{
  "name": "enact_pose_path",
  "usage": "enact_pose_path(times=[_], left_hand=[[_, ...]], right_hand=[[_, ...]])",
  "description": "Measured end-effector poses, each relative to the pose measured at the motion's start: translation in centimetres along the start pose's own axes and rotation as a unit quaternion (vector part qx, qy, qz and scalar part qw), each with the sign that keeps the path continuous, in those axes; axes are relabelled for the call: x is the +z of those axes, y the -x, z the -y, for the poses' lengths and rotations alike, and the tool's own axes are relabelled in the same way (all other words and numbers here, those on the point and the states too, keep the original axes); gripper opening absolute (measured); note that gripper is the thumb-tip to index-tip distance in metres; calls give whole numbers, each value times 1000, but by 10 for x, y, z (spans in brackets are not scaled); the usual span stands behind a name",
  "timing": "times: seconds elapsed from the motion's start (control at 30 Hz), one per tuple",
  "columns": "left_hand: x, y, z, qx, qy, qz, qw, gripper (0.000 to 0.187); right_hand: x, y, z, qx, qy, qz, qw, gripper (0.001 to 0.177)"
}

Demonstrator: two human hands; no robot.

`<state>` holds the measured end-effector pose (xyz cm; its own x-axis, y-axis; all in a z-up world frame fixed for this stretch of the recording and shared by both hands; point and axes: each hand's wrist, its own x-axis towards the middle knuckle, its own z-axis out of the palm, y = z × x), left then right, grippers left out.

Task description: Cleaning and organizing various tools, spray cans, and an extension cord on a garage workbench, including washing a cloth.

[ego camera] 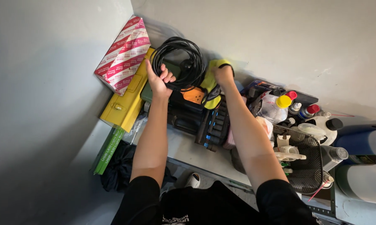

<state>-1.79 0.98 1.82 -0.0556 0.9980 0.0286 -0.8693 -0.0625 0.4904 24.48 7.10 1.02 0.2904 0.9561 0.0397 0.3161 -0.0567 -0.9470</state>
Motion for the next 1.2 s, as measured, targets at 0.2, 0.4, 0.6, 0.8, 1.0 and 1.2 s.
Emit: enact_pose_path(times=[0.2, 0.4, 0.6, 0.8, 1.0, 1.2], left_hand=[[2, -6, -1, -6, 50, 35, 998, 65], [3, -8, -2, -12, 101, 30, 994, 67], [-5, -9, -3, -22, 97, 29, 995, 68], [-15, -17, 5, -42, 150, 78, 985, 73], [-19, -24, 12, -52, 213, 74, 973, 71], [-24, -30, 16, -56, 271, 102, 955, 72]], right_hand=[[24, -33, -33, 16, -210, 352, 912, 31], [44, -22, -21, 94, -436, 403, 799, 36], [49, -16, -8, 26, -377, 392, 839, 35], [51, -27, -29, -16, -327, 357, 875, 30], [46, -27, -32, 13, -438, 504, 745, 41], [55, -23, -27, 35, -461, 397, 793, 66]])
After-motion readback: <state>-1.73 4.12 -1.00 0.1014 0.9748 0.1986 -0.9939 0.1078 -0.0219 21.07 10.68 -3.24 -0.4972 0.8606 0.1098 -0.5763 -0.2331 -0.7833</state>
